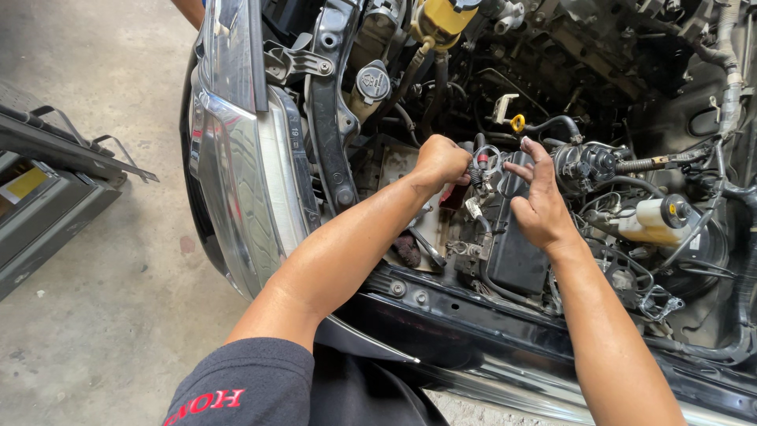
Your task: The person works at the open engine bay of a car, fitting exhaust manifold gaskets onto studs near the engine. They pick up each gasket, align its holes over the studs by hand, press it into place, and handle small fasteners and nearby parts while working through the gaskets one at a time.
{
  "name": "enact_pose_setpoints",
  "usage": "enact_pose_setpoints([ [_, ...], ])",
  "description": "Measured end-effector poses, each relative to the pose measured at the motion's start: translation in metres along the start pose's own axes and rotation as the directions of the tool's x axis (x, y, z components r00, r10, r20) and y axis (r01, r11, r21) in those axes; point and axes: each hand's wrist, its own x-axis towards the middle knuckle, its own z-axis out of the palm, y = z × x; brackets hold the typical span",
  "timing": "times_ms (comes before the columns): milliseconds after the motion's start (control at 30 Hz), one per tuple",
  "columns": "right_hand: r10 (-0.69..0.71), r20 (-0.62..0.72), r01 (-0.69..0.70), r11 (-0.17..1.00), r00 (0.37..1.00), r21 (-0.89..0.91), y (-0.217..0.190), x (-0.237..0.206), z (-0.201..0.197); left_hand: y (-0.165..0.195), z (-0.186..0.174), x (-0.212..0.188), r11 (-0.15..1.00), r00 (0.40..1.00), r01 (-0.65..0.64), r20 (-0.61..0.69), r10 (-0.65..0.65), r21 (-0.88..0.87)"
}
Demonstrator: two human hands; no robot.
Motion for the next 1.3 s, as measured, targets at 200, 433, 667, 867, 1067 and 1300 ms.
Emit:
enact_pose_setpoints([
  [200, 0.002, 0.048, -0.001, 1.0, 0.999, -0.01, -0.015, 0.005, 0.004, -0.008, 0.004, 0.01, 0.999, 0.999, -0.035, 0.024, 0.035, -0.02],
  [433, 0.002, 0.123, 0.017, 0.988, 0.992, -0.155, -0.031, 0.007, 0.0, -0.007, 0.004, 0.006, 0.999, 0.999, -0.044, 0.014, 0.044, 0.026],
  [667, 0.02, 0.078, -0.004, 0.982, 0.997, -0.19, -0.029, 0.004, -0.01, 0.001, -0.001, -0.003, 0.999, 1.0, -0.012, -0.028, 0.013, 0.044],
  [867, -0.052, 0.089, 0.065, 0.988, 0.995, -0.141, -0.026, 0.006, -0.004, 0.0, 0.001, 0.0, 1.0, 1.0, -0.021, -0.002, 0.021, 0.022],
  [1067, 0.0, 0.119, 0.031, 0.965, 0.993, -0.259, -0.031, 0.007, -0.003, -0.006, 0.003, 0.005, 0.998, 0.997, -0.062, 0.037, 0.062, 0.004],
  [1300, 0.068, 0.103, -0.032, 0.949, 0.992, -0.314, -0.031, 0.008, -0.004, -0.006, 0.004, 0.006, 0.998, 0.997, -0.06, 0.053, 0.061, -0.01],
])
